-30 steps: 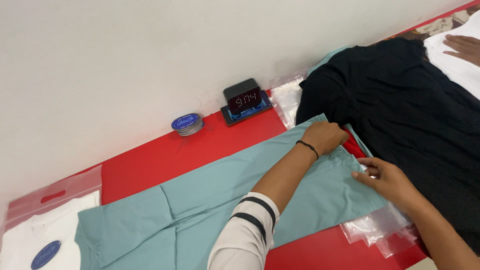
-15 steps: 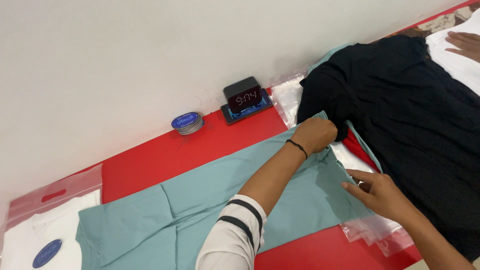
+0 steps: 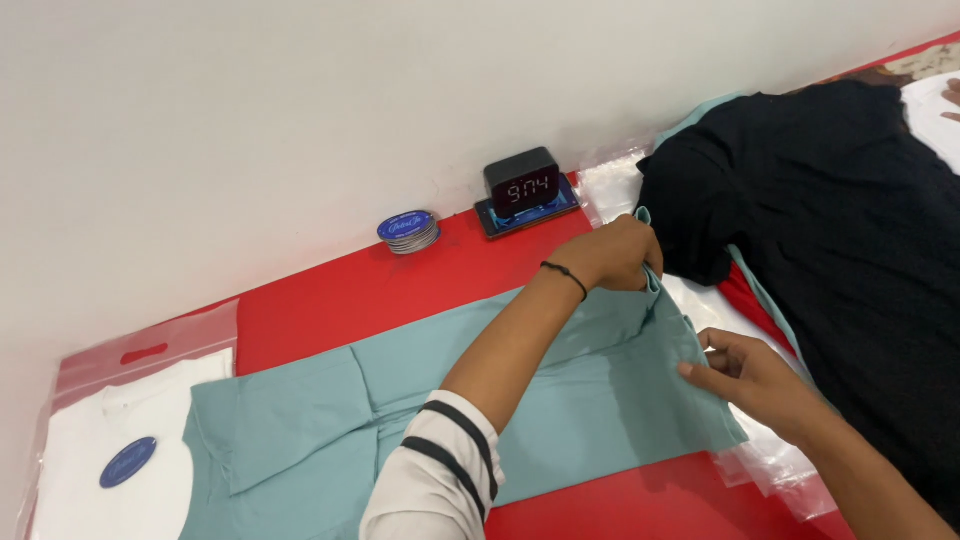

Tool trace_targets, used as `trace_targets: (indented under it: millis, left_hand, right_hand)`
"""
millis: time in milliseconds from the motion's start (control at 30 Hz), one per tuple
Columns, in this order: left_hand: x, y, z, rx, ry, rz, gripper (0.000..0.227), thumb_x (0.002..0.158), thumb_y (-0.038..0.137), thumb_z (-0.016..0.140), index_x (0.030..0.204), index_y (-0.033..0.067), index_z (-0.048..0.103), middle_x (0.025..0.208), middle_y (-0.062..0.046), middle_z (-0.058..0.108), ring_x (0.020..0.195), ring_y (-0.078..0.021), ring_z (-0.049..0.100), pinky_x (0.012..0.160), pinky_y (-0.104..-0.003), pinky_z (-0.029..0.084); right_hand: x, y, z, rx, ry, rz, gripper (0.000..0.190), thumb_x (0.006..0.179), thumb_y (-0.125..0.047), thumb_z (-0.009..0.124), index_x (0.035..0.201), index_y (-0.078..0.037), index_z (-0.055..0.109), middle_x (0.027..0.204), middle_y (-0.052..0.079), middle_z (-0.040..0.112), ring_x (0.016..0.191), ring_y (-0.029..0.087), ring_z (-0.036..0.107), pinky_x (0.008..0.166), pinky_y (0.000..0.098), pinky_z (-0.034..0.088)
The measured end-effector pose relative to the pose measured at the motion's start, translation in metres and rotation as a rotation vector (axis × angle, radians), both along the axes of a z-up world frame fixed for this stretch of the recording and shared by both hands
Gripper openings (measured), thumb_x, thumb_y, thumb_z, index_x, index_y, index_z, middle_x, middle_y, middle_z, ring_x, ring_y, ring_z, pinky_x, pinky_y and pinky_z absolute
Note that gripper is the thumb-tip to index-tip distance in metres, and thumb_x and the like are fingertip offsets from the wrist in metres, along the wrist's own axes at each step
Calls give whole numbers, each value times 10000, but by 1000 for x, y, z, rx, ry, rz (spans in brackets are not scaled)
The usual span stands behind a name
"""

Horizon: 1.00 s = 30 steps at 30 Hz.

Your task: A person briefly irons and then meticulously folds a light blue t-shirt on a red table, smoothing out every wrinkle.

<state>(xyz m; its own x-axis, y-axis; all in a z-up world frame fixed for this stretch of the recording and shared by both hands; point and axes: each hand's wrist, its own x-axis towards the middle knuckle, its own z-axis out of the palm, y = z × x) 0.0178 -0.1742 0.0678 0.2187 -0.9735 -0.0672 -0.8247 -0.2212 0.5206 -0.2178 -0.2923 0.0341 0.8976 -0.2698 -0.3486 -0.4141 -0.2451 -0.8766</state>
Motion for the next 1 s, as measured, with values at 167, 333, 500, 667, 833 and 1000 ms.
trace_targets:
  millis: [167,333,500,667,833,1000]
  left_hand:
    - [4,61,25,-31,-15,47,324,740,-32,613,925,105,841,1017,-46,812,957,-207,755,744,-307,646]
    - [11,141,38,-90,-74,62,346,718,-10,588,903,133,843,952,7,815,921,-204,739,791,-342,600]
    - [2,232,48,-143,58,347,269,734,14,739,964,127,824,1056,-142,783,1068,-414,710,973,-502,574]
    - [-10,327,54,-165,114,447,258,773,-12,719,987,97,814,1117,-153,767,1141,-417,679,1034,-510,534]
    - [-20,406,54,-216,171,562,280,803,-64,656,1014,46,803,1177,-213,735,1067,-456,687,914,-509,586]
    - [-34,473,48,-206,176,691,311,805,-83,610,1020,30,804,1176,-205,736,1090,-432,691,921,-468,593]
  right_hand:
    - [18,51,31,177,12,137,153,953,-98,778,873,-8,684,607,75,491,546,193,417,507,356,339]
    - [44,113,58,247,126,308,364,894,-94,717,1250,-23,693,842,245,848,679,364,801,538,422,591]
    - [66,176,56,335,16,513,237,883,-45,761,1075,21,640,772,247,833,601,349,828,529,450,701]
    - [83,239,46,362,-8,673,246,897,-71,758,1085,31,636,758,246,817,611,337,818,539,465,709]
    - [104,294,3,449,-19,823,230,943,-92,732,1105,11,605,789,217,799,655,295,796,576,454,698]
    - [102,365,40,485,1,913,266,959,-115,717,1144,13,576,832,208,780,686,279,780,610,436,691]
